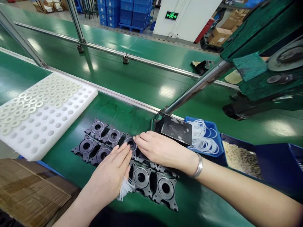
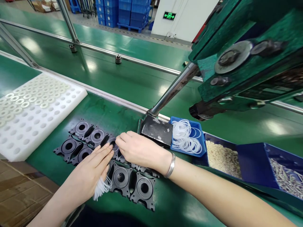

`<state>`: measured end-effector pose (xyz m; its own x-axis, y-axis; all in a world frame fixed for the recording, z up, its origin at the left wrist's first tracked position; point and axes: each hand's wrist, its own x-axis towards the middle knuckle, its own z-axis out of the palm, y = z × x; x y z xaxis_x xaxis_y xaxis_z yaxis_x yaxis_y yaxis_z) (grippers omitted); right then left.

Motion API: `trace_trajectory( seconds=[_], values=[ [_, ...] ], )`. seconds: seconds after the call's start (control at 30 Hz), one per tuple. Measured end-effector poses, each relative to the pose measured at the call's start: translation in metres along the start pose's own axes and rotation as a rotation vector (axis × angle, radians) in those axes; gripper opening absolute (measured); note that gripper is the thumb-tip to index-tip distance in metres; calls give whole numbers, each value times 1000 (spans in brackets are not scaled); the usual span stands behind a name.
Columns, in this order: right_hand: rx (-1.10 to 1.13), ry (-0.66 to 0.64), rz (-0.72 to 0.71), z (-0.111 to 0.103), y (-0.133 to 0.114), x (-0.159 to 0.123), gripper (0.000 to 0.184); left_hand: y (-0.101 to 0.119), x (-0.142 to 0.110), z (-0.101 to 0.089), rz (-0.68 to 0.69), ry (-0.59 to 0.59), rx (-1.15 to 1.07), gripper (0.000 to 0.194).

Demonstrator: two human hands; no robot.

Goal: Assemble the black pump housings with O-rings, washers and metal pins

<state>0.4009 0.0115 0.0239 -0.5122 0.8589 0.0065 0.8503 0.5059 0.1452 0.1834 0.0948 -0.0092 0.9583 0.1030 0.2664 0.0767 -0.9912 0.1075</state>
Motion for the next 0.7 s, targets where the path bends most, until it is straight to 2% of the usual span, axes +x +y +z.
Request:
trace_trajectory(
  seconds=[0.13,0.23,0.37,0.43,0.47,0.5,0.57,0.63,0.7],
  values=[
    [77,-12,-56,0,1,-5,25,6,2,1,-22,-6,4,40],
    [218,73,39,9,-3,-11,27,9,1,2,-39,5,15,39],
    [487,355,233,17,-19,-22,25,7,-1,5,-44,58,-32,38],
    [688,517,381,14,-30,-25,25,5,0,4,-69,122,-105,34],
    [809,554,451,11,-37,-26,24,5,2,2,-95,162,-155,31],
    [939,547,495,8,-43,-26,22,6,3,0,-128,200,-216,28],
    [1166,448,506,2,-55,-25,17,11,8,-5,-199,251,-349,23],
    [1295,374,484,-2,-63,-23,14,17,12,-9,-242,248,-462,20],
    [1350,390,508,-3,-67,-24,16,22,14,-12,-246,210,-529,19]
  ],
)
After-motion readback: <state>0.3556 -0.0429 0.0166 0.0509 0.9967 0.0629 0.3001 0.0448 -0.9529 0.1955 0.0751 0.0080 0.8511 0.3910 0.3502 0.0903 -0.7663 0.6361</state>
